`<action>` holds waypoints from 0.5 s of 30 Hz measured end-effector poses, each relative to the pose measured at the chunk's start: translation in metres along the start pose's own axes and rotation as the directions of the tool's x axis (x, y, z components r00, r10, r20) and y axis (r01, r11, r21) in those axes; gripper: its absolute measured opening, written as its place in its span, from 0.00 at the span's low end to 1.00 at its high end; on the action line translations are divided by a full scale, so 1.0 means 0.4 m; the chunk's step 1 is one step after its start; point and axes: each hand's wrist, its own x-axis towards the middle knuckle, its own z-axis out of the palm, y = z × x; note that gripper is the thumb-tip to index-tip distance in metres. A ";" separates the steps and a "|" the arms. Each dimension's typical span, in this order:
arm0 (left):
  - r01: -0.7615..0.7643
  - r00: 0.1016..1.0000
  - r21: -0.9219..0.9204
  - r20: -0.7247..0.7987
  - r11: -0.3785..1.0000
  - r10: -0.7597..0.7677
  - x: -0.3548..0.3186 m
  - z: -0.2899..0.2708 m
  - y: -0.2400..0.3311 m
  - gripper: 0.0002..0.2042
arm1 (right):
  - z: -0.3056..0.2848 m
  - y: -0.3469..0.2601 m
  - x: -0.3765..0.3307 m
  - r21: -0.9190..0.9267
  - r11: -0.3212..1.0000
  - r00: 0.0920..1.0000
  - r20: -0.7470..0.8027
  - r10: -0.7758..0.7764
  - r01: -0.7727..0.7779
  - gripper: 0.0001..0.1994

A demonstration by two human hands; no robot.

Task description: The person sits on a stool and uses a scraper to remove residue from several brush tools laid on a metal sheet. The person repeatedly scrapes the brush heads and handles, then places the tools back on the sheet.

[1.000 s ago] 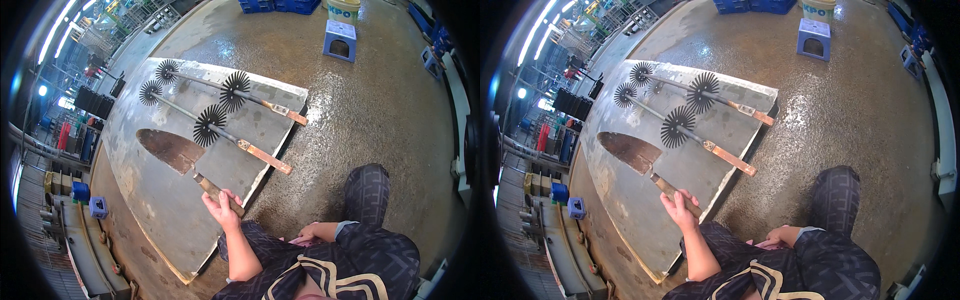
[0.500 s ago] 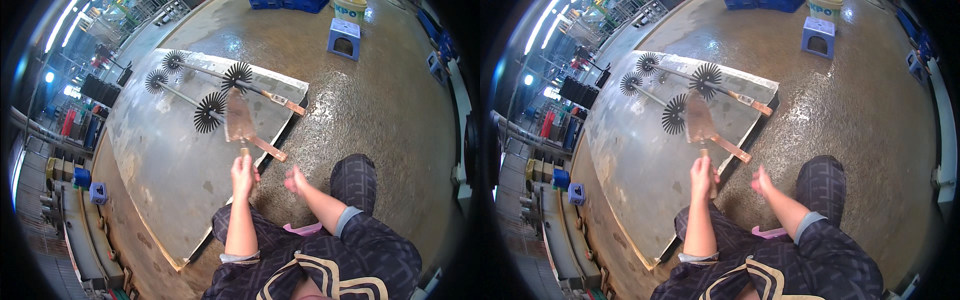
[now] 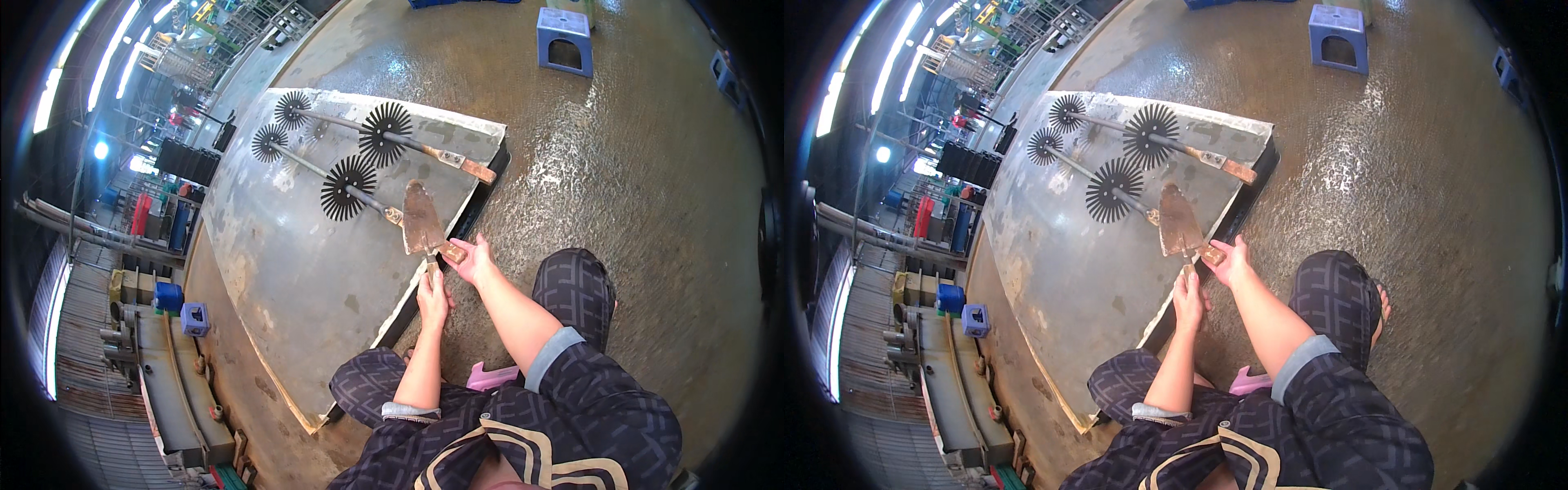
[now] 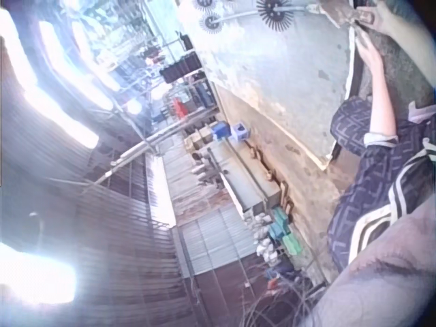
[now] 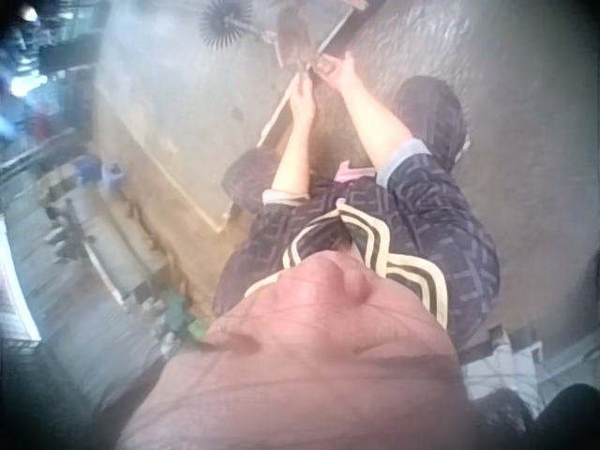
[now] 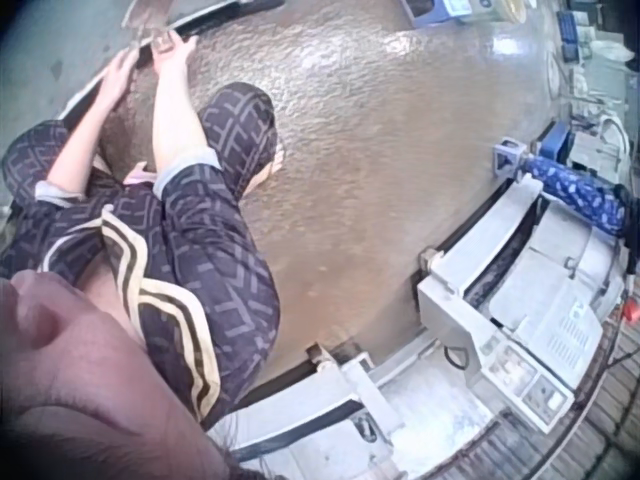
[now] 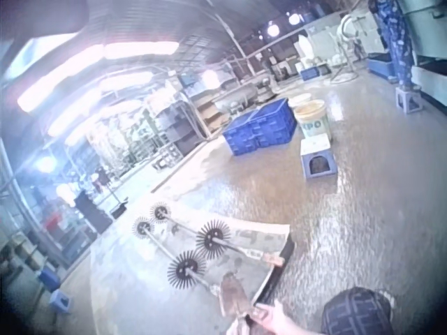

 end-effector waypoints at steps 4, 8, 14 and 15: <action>-0.017 1.000 0.051 0.027 0.999 0.016 -0.030 0.012 0.003 0.14 | 0.000 0.002 -0.004 0.016 1.000 1.000 -0.001 -0.004 0.004 0.37; -0.026 1.000 0.027 0.001 0.999 0.026 -0.015 0.017 0.018 0.13 | 0.011 -0.002 -0.002 0.024 1.000 1.000 0.005 -0.010 0.010 0.36; 0.000 1.000 0.018 -0.011 1.000 0.000 -0.017 0.023 0.019 0.13 | 0.013 -0.004 -0.002 0.011 1.000 1.000 -0.005 -0.019 0.019 0.36; -0.020 1.000 0.053 -0.005 0.998 0.021 -0.015 0.022 0.018 0.13 | 0.014 -0.003 -0.002 0.000 1.000 1.000 -0.009 -0.026 0.026 0.37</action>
